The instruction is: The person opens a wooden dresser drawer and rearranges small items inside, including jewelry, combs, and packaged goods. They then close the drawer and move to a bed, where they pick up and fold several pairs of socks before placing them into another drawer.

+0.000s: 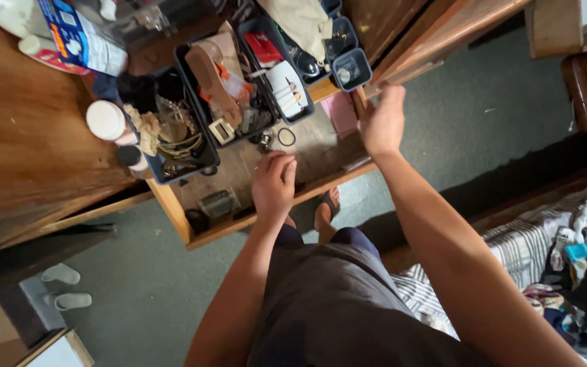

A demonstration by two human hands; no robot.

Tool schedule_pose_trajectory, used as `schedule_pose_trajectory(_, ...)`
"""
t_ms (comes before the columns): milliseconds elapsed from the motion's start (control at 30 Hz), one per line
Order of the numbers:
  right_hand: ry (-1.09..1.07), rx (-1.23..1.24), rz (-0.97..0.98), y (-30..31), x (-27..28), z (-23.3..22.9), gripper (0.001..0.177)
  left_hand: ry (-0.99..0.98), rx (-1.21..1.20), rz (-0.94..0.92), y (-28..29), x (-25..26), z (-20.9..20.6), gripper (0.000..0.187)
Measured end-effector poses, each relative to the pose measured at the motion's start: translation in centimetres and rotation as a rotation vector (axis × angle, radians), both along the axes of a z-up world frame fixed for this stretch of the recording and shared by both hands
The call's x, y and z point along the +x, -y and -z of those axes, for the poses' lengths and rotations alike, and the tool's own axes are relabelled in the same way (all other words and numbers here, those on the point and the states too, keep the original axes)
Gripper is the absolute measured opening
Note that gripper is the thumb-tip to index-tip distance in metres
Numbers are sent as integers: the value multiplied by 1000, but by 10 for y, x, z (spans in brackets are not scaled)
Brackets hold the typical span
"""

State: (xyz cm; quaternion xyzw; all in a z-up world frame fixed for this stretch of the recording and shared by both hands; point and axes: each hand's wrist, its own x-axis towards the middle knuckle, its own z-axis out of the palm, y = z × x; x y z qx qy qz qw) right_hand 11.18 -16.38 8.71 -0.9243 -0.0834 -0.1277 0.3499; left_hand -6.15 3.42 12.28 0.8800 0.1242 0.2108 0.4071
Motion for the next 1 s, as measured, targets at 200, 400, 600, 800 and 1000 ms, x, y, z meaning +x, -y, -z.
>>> schedule_pose_trajectory(200, -119, 33, 125, 67, -80, 29, 32, -253, -783, -73, 20, 15, 138, 28)
schedule_pose_trajectory(400, -292, 60, 196, 108, -170, 36, 28, -278, -1519, -322, 64, 116, 284, 44)
schedule_pose_trajectory(600, -347, 85, 204, 125, -201, 27, 24, 234, -1287, -333, 114, 206, 320, 40)
schedule_pose_trajectory(800, -375, 132, 225, 116, -195, 31, 24, -203, -831, -509, 138, 213, 305, 35)
schedule_pose_trajectory(1000, -412, 171, 164, 86, -167, 20, 22, -197, -532, -590, 126, 195, 305, 29)
